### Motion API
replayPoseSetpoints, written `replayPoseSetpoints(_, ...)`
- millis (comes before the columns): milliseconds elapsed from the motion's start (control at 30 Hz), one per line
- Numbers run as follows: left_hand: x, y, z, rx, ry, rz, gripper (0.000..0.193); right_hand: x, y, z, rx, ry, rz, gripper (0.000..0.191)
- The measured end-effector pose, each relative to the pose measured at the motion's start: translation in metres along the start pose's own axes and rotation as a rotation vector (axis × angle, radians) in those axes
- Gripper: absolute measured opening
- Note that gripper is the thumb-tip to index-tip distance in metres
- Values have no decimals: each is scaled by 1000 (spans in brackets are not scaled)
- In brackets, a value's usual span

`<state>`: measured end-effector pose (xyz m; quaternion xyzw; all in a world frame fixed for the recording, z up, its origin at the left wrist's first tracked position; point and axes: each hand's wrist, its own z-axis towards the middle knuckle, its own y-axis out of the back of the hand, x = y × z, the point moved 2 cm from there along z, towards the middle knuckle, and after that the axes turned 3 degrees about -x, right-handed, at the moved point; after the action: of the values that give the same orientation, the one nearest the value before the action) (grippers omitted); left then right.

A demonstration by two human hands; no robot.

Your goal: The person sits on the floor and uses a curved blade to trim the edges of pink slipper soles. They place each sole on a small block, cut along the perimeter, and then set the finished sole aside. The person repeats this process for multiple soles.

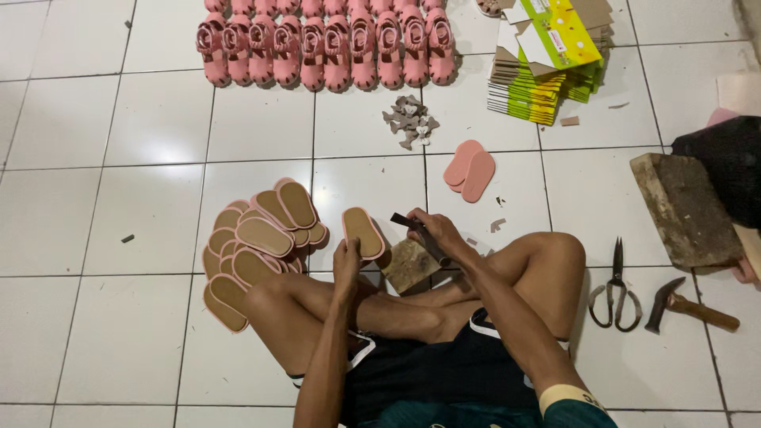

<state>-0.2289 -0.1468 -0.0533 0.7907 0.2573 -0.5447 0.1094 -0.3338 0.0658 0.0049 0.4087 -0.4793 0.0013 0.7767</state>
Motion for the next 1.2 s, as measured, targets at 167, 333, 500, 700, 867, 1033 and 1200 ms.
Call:
replayPoseSetpoints(167,0,2,-4,-37,19,377,37,-16,4,-16,-99,-623,557,23)
replayPoseSetpoints(333,-11,4,-9,-25,-205,287,34,-42,61,-46,-705,-663,605,43)
replayPoseSetpoints(500,-16,-34,5,409,-111,361,39,-43,58,-71,-437,-850,756,47)
replayPoseSetpoints(700,-27,-74,19,561,-216,662,44,-23,19,-73,-266,-822,796,47)
replayPoseSetpoints(867,-28,-81,14,522,-87,673,46,-28,18,-78,-453,-902,812,42)
replayPoseSetpoints(1033,-27,-77,17,590,-18,527,42,-31,24,-82,-518,-796,717,31)
replayPoseSetpoints(1200,-28,-77,35,670,61,630,43,-31,32,-86,-389,-804,607,27)
